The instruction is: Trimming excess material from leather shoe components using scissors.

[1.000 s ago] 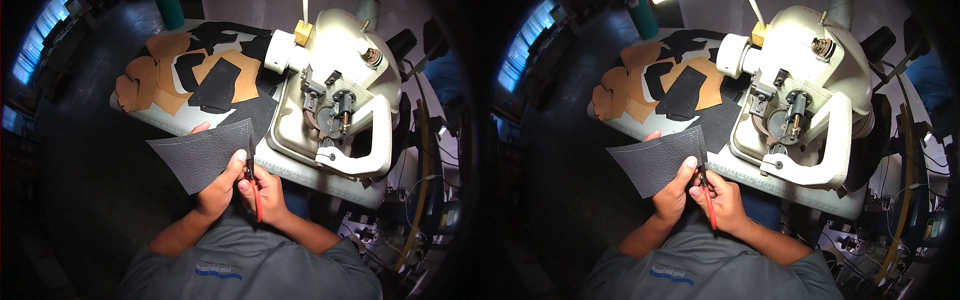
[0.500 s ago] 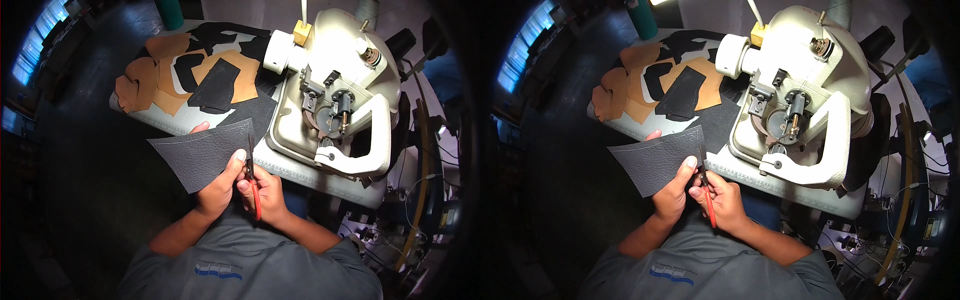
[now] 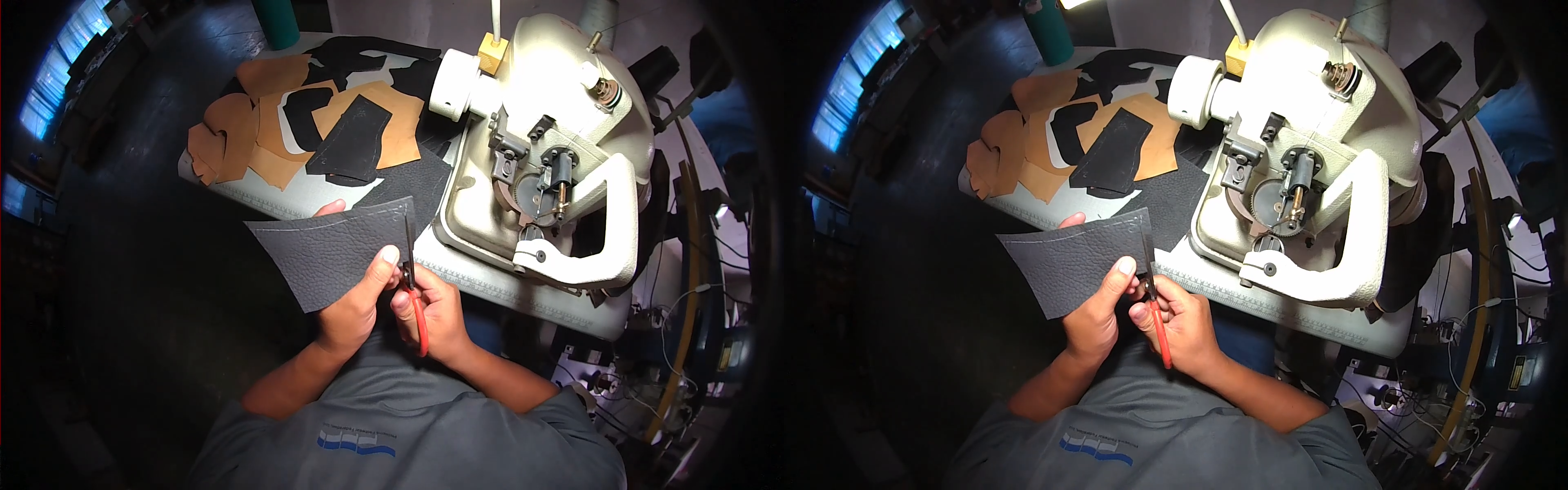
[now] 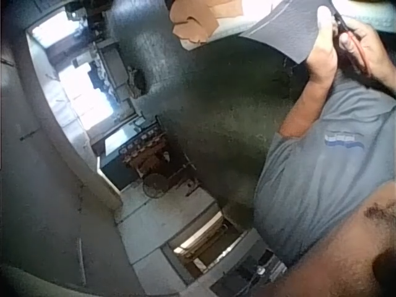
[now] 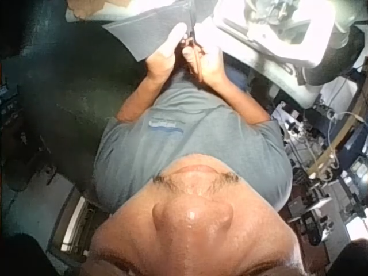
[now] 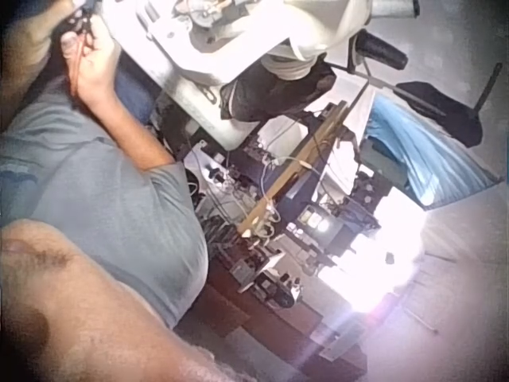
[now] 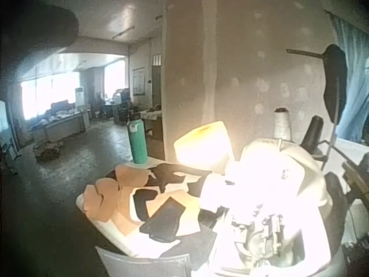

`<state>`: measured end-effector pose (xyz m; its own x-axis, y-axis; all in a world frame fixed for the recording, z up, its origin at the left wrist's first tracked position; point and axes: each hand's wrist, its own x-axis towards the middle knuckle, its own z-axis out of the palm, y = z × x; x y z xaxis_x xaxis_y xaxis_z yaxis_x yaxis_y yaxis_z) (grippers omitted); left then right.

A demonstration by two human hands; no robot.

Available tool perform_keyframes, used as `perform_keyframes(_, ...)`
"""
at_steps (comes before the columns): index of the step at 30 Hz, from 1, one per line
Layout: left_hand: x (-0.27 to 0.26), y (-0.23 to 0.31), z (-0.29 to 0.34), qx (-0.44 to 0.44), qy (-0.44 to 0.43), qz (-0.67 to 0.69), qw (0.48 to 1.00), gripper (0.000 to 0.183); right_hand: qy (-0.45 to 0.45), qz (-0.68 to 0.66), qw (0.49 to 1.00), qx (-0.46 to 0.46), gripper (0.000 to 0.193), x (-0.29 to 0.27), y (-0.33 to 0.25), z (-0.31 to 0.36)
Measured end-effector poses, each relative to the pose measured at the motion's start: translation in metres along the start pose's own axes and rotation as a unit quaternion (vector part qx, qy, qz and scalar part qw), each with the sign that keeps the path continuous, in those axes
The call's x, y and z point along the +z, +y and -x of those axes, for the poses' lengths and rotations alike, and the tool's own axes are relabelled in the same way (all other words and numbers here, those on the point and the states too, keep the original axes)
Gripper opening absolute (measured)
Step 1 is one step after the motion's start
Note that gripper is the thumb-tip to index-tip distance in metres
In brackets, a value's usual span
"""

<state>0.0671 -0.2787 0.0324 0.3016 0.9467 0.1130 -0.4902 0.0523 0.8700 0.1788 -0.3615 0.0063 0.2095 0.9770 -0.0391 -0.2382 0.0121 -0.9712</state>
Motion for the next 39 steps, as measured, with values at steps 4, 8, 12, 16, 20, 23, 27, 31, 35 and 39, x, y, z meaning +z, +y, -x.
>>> perform_keyframes(4, -0.001, -0.007, 0.005, -0.002, 0.030, -0.058, 0.998, 0.068, 0.005, 0.022, 0.999, -0.037, 0.035, -0.003, 0.004, -0.003)
perform_keyframes(8, -0.001, -0.007, 0.005, -0.011, 0.013, -0.069, 0.997, 0.068, 0.016, 0.014, 1.000, -0.012, 0.034, -0.002, 0.007, 0.001)
perform_keyframes(12, -0.002, -0.009, 0.006, -0.014, 0.014, -0.062, 0.998, 0.068, 0.018, 0.005, 1.000, -0.013, 0.034, -0.001, 0.010, 0.001)
perform_keyframes(16, -0.002, -0.006, 0.007, -0.028, 0.010, -0.062, 0.998, 0.066, 0.022, -0.007, 1.000, -0.009, 0.034, 0.001, 0.011, 0.002)
perform_keyframes(20, -0.003, -0.006, 0.008, -0.033, 0.004, -0.059, 0.998, 0.065, 0.023, -0.006, 1.000, 0.001, 0.035, 0.000, 0.011, 0.002)
perform_keyframes(23, -0.003, -0.005, 0.008, -0.045, 0.008, -0.049, 0.998, 0.066, 0.018, -0.006, 1.000, -0.006, 0.037, -0.001, 0.012, 0.002)
perform_keyframes(27, -0.008, -0.011, 0.011, -0.032, -0.004, -0.058, 0.998, 0.068, 0.024, -0.008, 1.000, -0.007, 0.042, -0.006, 0.014, -0.002)
perform_keyframes(31, -0.009, -0.013, 0.011, -0.015, -0.013, -0.075, 0.997, 0.069, 0.022, -0.004, 1.000, 0.007, 0.042, -0.005, 0.012, -0.002)
perform_keyframes(35, -0.009, -0.003, 0.008, -0.095, 0.002, -0.043, 0.995, 0.062, 0.029, -0.046, 0.998, 0.012, 0.039, -0.009, 0.015, -0.005)
perform_keyframes(39, -0.024, 0.002, -0.012, -0.009, -0.019, -0.174, 0.985, 0.038, 0.024, -0.062, 0.994, 0.081, 0.036, -0.012, 0.013, -0.008)
